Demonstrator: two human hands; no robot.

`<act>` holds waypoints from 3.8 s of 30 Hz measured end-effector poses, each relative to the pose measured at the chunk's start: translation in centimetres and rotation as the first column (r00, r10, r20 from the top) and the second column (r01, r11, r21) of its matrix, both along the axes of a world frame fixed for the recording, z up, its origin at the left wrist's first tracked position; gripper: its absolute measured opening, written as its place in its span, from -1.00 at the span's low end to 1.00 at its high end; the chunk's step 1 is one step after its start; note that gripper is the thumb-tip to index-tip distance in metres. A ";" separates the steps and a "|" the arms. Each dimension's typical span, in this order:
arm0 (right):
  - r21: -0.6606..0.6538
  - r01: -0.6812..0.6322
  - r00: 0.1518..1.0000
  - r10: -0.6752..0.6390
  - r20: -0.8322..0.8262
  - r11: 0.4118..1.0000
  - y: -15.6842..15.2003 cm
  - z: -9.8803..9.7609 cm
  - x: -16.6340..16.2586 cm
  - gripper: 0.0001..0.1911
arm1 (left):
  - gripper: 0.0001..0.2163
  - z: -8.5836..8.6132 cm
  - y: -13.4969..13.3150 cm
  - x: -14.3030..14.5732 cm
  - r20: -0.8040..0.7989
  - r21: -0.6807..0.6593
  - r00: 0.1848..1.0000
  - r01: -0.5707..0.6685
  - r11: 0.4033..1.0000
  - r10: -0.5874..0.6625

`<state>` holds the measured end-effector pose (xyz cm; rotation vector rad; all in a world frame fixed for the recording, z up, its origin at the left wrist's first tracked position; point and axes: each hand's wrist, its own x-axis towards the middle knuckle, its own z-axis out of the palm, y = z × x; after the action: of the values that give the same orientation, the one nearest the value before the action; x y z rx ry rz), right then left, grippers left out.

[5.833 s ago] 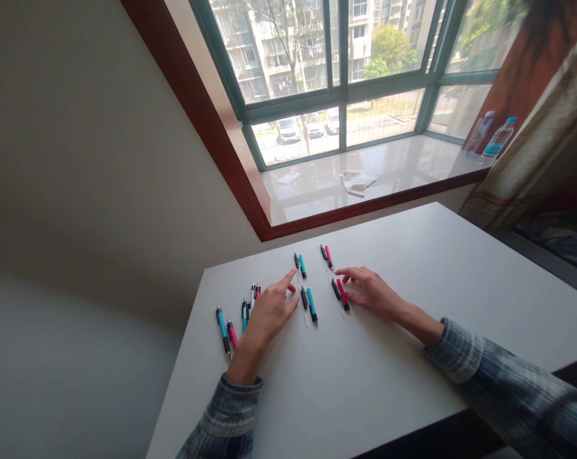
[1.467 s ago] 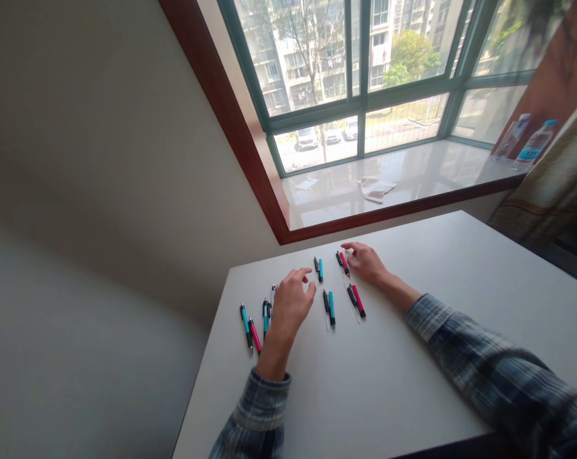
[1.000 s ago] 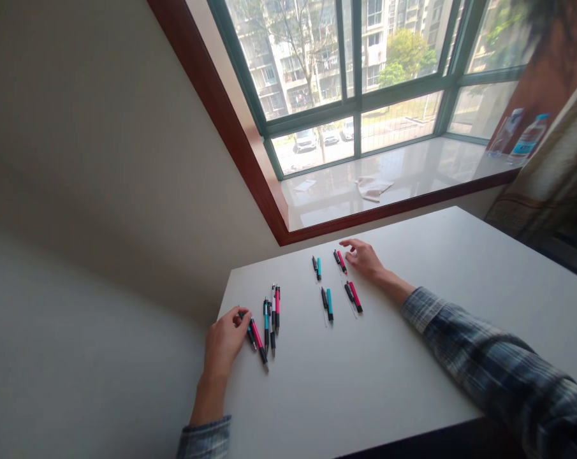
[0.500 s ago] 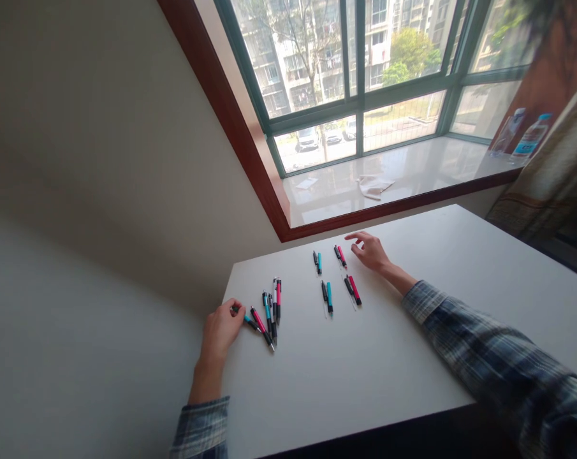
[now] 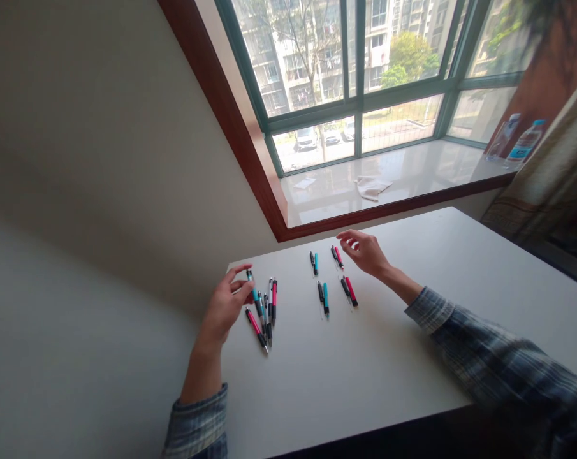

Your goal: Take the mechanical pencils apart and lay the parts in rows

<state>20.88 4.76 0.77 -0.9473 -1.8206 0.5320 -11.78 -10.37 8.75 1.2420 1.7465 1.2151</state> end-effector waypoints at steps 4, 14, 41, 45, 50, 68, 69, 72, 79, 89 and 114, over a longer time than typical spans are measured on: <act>0.094 -0.188 0.977 0.176 0.123 0.978 -1.7 1.5 -0.4 -0.61 | -0.55 1.8 4.4 6.1 0.382 0.056 0.921 0.063 0.996 -0.079; -0.009 -0.299 0.952 0.297 -0.071 0.954 -3.9 0.5 0.3 -0.56 | -0.68 -2.6 7.6 14.8 0.793 0.032 0.598 0.144 0.989 -0.113; -0.505 -0.863 0.468 0.353 -0.810 -0.014 -7.5 -0.6 -1.1 -0.52 | -0.40 -5.6 3.3 13.3 0.558 0.115 0.712 0.443 0.889 -0.427; -0.503 -0.858 0.452 0.315 -0.834 -0.100 -7.4 -0.6 -0.9 -0.50 | -0.48 -5.8 3.1 13.6 0.569 0.124 0.709 0.427 0.896 -0.417; -0.461 -0.883 0.418 0.296 -0.859 -0.092 -7.2 -0.5 -0.6 -0.58 | -0.57 -5.8 3.2 13.4 0.588 0.152 0.717 0.357 0.922 -0.374; -0.454 -0.887 0.405 0.332 -0.852 -0.084 -7.5 -0.3 -0.7 -0.61 | -0.70 -5.4 2.7 13.3 0.709 0.235 0.591 0.318 0.919 -0.386; -0.448 -0.893 0.409 0.356 -0.840 -0.033 -7.6 -0.4 -0.9 -0.60 | -0.70 -5.4 2.8 13.3 0.702 0.237 0.598 0.314 0.919 -0.386; -0.430 -0.897 0.432 0.404 -0.806 0.100 -7.8 -0.6 -1.6 -0.61 | -0.71 -5.4 2.9 13.3 0.694 0.237 0.616 0.293 0.926 -0.373; -0.432 -0.891 0.451 0.388 -0.804 0.142 -7.4 -0.7 -1.7 -0.64 | -0.68 -5.8 3.3 13.3 0.766 0.201 0.560 0.260 0.944 -0.317; -0.480 -0.853 0.522 0.349 -0.778 0.206 -7.1 -0.6 -1.6 -0.62 | -0.74 -6.0 3.5 13.2 0.735 0.224 0.598 0.230 0.947 -0.319; -0.506 -0.805 0.593 0.399 -0.700 0.310 -6.7 -0.2 -1.1 -0.70 | -0.79 -6.5 3.4 13.3 0.690 0.231 0.629 0.278 0.933 -0.358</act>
<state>19.79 -1.95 0.60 -0.4709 -1.3927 2.0752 1.51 -6.92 2.22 0.8749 0.8373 1.3369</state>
